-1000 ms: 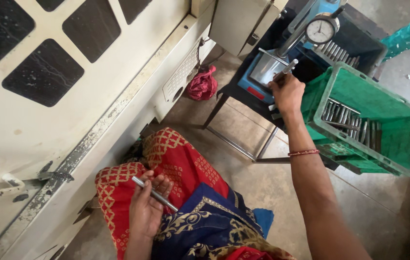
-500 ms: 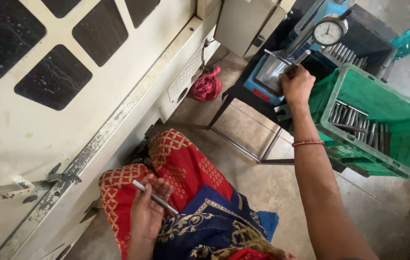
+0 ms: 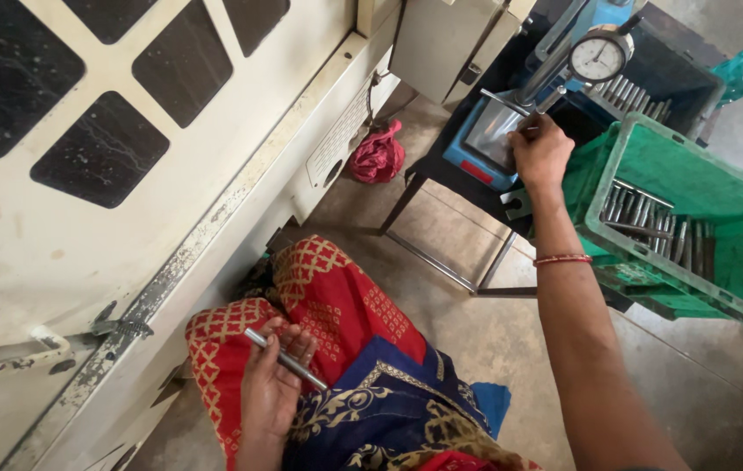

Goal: The person sits on the floor and repeatedly rubs two small metal rods together by hand. They open a machine door, place one rod inside, close the door, and press a button on the control panel. The person then retrieves the rod and continues rubbing the rods together.

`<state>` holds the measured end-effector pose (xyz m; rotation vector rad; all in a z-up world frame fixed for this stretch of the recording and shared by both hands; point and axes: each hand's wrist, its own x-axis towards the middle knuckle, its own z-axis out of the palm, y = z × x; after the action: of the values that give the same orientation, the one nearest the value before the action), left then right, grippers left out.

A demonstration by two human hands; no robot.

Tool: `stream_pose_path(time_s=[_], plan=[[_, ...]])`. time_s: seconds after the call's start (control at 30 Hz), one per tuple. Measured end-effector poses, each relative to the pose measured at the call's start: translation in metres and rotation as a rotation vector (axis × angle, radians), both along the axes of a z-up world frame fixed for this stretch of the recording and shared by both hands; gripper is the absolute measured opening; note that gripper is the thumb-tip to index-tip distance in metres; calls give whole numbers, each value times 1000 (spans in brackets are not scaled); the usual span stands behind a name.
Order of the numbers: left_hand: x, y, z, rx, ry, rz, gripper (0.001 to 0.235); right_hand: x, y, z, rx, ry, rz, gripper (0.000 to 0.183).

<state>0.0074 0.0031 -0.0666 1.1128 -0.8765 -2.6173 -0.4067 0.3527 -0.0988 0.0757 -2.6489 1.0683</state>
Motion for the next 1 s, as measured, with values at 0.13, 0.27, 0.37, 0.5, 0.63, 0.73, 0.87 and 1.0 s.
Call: stream_pose_path(time_s=[0.13,0.27,0.37,0.5,0.63,0.73,0.87,1.0], plan=[[2,-4,4,-39,-18,-2,29,5,-1,8,-129,105,51,28],[5,-5,3,-11,9,-6,32,22,-1,16,-196,-75,52,14],[7,-5,2,42,30,-13,36,50,-5,14,-592,-205,54,15],[12,-5,-6,53,-8,-47,44,73,3,9,-1497,-131,-9,16],[12,-5,-6,5,23,-111,46,81,7,14,-1634,-73,-22,19],[9,-2,1,-9,61,-140,47,101,-10,31,-1626,-166,153,21],[-7,9,10,-50,54,-165,40,174,-61,64,-1012,-591,271,18],[-21,30,3,-12,40,-210,32,248,-110,93,-221,-967,805,21]])
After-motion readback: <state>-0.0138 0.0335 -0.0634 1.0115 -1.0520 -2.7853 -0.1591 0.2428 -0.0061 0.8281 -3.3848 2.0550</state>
